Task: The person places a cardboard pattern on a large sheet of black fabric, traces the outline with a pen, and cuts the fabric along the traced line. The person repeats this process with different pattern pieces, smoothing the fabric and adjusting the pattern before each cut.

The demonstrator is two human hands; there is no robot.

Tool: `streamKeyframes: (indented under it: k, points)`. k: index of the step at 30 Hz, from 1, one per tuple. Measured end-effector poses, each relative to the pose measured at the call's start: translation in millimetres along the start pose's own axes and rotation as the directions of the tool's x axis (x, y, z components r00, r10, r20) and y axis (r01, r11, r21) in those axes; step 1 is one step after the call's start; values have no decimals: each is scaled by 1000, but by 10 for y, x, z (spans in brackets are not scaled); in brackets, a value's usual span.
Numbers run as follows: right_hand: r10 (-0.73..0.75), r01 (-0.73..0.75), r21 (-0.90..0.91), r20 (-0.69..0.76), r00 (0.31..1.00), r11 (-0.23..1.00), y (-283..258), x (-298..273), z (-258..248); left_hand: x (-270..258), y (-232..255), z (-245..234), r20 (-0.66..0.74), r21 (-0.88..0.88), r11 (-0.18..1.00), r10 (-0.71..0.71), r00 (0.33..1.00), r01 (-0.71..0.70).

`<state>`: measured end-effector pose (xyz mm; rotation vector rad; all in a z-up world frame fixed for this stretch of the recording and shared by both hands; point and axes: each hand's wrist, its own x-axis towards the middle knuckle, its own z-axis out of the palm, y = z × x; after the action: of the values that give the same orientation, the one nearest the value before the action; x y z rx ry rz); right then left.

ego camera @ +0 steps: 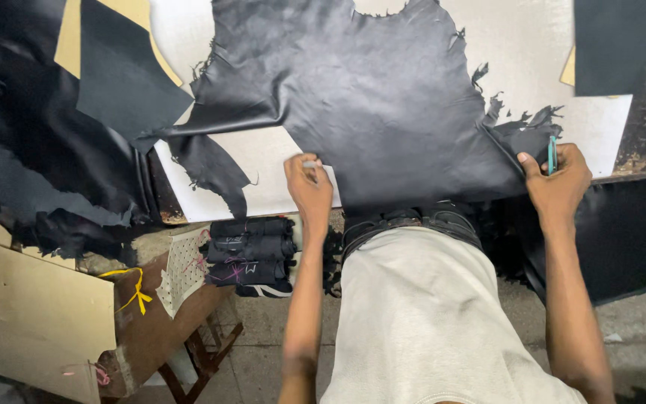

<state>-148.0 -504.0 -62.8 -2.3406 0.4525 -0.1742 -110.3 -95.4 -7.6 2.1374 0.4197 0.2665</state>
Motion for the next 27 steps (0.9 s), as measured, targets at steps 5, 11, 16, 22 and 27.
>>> streamKeyframes:
  k: [5,11,16,22,27]
  points:
    - [172,-172,-2,79,982,985,-47,73,-20,1253,-149,-30,-98,2,989,147,984,-147]
    - [210,-208,-36,64,976,977,-57,106,-27,2737,-203,241,-128,-87,965,234,964,-245]
    - [233,-233,-3,39,972,972,-77,70,28,3342,-44,555,-148,27,910,413,899,-414]
    - [197,-197,4,7,980,980,4,13,117,3431,163,660,-35,31,873,487,873,-486]
    - [122,-102,190,-98,988,976,-56,-19,246,3810,462,827,-352,94,558,793,497,-824]
